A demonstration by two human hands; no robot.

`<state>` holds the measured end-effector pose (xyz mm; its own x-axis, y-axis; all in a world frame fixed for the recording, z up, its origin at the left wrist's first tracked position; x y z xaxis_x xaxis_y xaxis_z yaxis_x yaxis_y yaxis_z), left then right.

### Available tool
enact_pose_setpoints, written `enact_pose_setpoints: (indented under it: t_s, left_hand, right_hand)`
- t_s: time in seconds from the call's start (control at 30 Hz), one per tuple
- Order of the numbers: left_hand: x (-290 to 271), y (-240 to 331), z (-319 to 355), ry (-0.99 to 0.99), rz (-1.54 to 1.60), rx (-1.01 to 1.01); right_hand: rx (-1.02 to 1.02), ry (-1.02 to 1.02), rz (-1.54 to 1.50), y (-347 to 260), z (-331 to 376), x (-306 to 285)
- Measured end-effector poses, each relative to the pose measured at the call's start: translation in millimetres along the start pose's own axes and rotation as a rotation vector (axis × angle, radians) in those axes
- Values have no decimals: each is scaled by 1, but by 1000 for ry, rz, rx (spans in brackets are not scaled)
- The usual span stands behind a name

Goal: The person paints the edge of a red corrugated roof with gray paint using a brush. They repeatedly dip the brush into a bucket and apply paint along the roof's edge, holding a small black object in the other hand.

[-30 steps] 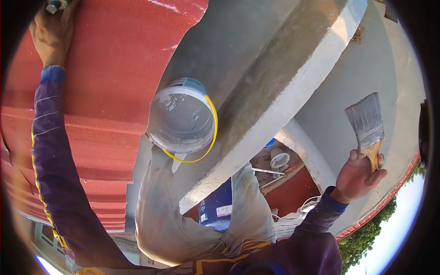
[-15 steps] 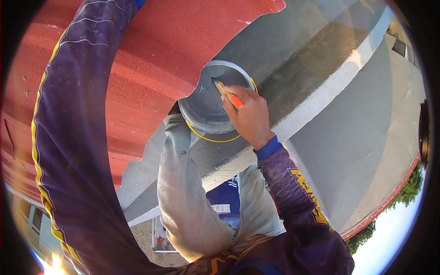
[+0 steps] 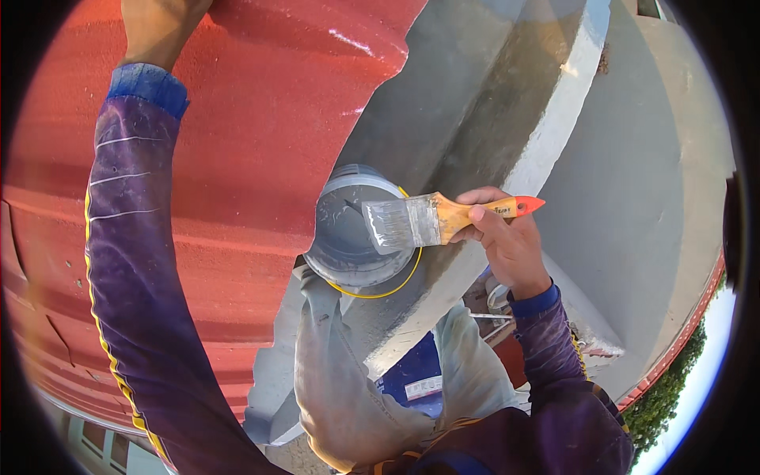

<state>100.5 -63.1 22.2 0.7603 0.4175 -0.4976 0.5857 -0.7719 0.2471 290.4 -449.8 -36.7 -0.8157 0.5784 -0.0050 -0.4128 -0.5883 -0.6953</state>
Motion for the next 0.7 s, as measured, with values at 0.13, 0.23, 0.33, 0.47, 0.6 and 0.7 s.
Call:
enact_pose_setpoints:
  t_s: [0.13, 0.23, 0.33, 0.47, 0.6, 0.7]
  left_hand:
    - [72, 22, -46, -182, 174, -95]
    - [135, 31, -48, -209, 114, -184]
    - [181, -2, -34, -114, -65, 171]
    - [188, 9, -27, -111, -145, 293]
    - [186, 21, -16, -187, -270, 274]
    - [190, 20, -18, -208, -176, 245]
  right_hand:
    - [-60, 105, -215, -50, -24, -21]
    - [-225, 222, -150, -84, -64, -33]
    - [-366, 281, -93, -99, -112, -33]
    - [-509, 499, 270, -85, -168, -21]
    - [-443, 557, 395, -66, -208, 5]
    - [-292, 463, 315, -61, -232, 24]
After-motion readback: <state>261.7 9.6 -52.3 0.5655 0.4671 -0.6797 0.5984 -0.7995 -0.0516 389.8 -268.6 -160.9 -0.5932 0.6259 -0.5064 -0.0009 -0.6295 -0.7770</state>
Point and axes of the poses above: each hand's wrist, its own z-axis away from the middle knuckle, its own x-axis out of the palm, y = z × x, the point moved 4 cm from there along -z, towards the middle knuckle, and after that the axes turned 13 degrees about y, right-handed, at the moved point
